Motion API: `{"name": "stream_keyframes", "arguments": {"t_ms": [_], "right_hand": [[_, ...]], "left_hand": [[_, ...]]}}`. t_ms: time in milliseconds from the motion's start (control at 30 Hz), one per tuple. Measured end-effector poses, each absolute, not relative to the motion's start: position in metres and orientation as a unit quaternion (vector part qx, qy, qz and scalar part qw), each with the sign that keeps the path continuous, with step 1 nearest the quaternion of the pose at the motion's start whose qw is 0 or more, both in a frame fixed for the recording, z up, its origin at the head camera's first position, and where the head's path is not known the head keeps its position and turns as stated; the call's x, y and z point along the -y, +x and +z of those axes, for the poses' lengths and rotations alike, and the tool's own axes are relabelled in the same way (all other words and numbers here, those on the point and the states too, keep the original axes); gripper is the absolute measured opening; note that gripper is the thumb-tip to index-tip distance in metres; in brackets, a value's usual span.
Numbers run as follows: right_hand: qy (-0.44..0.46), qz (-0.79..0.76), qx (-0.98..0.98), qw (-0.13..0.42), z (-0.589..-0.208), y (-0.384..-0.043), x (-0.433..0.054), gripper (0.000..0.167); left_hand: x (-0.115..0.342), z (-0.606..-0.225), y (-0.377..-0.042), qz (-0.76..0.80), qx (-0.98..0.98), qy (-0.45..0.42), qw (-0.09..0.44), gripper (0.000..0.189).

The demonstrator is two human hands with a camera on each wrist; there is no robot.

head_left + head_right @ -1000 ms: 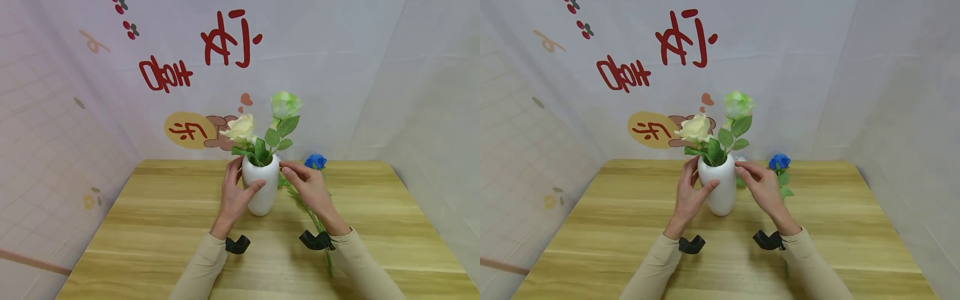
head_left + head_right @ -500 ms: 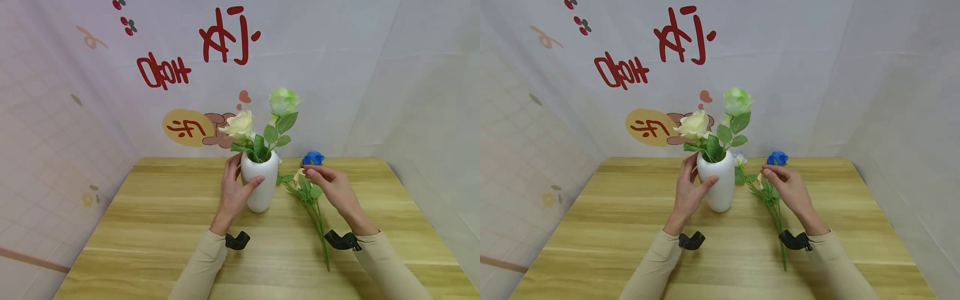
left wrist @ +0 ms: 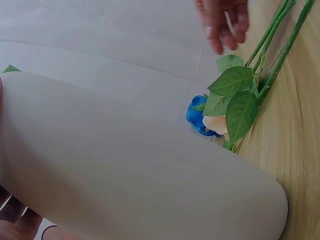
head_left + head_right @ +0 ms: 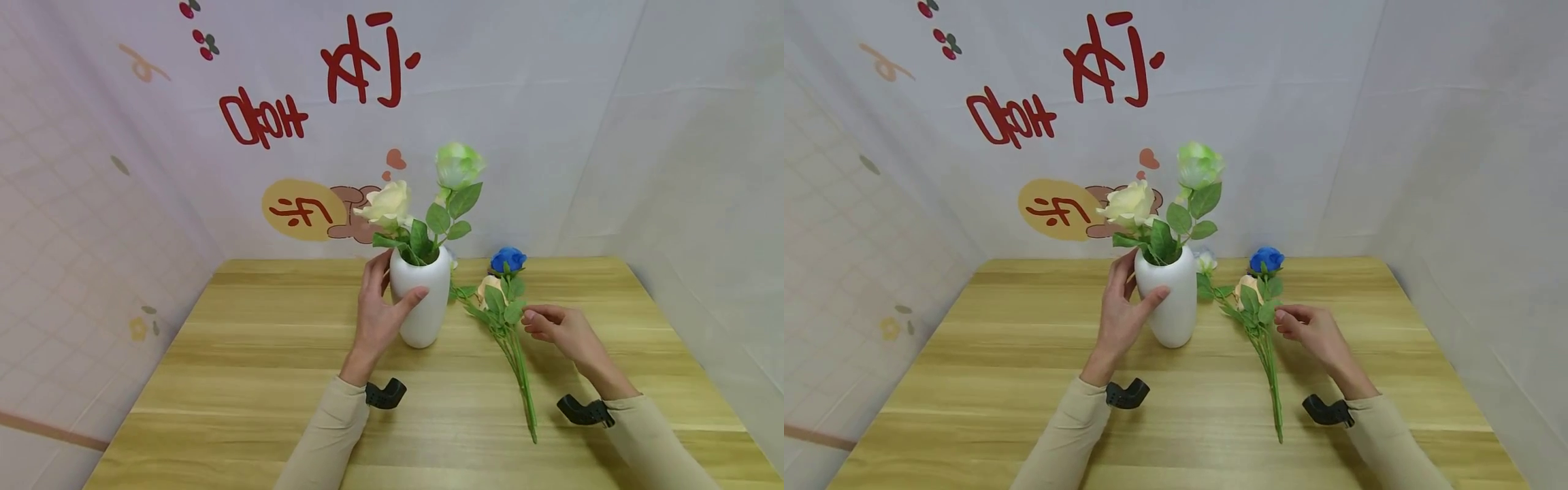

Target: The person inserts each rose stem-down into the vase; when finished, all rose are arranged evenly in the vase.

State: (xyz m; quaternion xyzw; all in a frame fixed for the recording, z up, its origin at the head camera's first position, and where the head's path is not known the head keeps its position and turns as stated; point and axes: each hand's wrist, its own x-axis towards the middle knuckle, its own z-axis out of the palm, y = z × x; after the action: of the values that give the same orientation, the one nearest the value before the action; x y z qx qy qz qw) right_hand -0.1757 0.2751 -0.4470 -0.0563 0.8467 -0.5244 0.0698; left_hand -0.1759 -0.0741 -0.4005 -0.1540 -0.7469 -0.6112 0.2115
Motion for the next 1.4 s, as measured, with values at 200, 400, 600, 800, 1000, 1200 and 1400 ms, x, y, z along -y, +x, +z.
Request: {"name": "stream_keyframes", "arguments": {"t_ms": [200, 400, 600, 800, 1000, 1200, 1400], "right_hand": [[-0.032, -0.522, -0.844, 0.119, -0.461, -0.172, -0.278, 0.05], [-0.012, -0.535, -0.833, 0.143, -0.471, -0.172, -0.276, 0.041], [-0.012, -0.546, -0.821, 0.165, -0.476, -0.172, -0.273, 0.038], [-0.011, -0.526, -0.839, 0.142, -0.468, -0.172, -0.272, 0.039], [-0.026, -0.542, -0.835, 0.094, -0.445, -0.168, -0.27, 0.048], [-0.04, -0.541, -0.839, 0.044, -0.415, -0.163, -0.265, 0.054], [-0.042, -0.536, -0.843, -0.005, -0.388, -0.157, -0.259, 0.057]], "left_hand": [[0.072, -0.398, -0.173, -0.615, 0.746, -0.153, 0.206, 0.093], [0.07, -0.397, -0.171, -0.618, 0.744, -0.156, 0.198, 0.091], [0.072, -0.396, -0.17, -0.619, 0.743, -0.158, 0.202, 0.087], [0.074, -0.397, -0.17, -0.62, 0.742, -0.154, 0.202, 0.085], [0.076, -0.397, -0.17, -0.62, 0.742, -0.153, 0.202, 0.084], [0.077, -0.397, -0.171, -0.622, 0.74, -0.155, 0.202, 0.083], [0.076, -0.397, -0.17, -0.621, 0.74, -0.161, 0.201, 0.081]]}}
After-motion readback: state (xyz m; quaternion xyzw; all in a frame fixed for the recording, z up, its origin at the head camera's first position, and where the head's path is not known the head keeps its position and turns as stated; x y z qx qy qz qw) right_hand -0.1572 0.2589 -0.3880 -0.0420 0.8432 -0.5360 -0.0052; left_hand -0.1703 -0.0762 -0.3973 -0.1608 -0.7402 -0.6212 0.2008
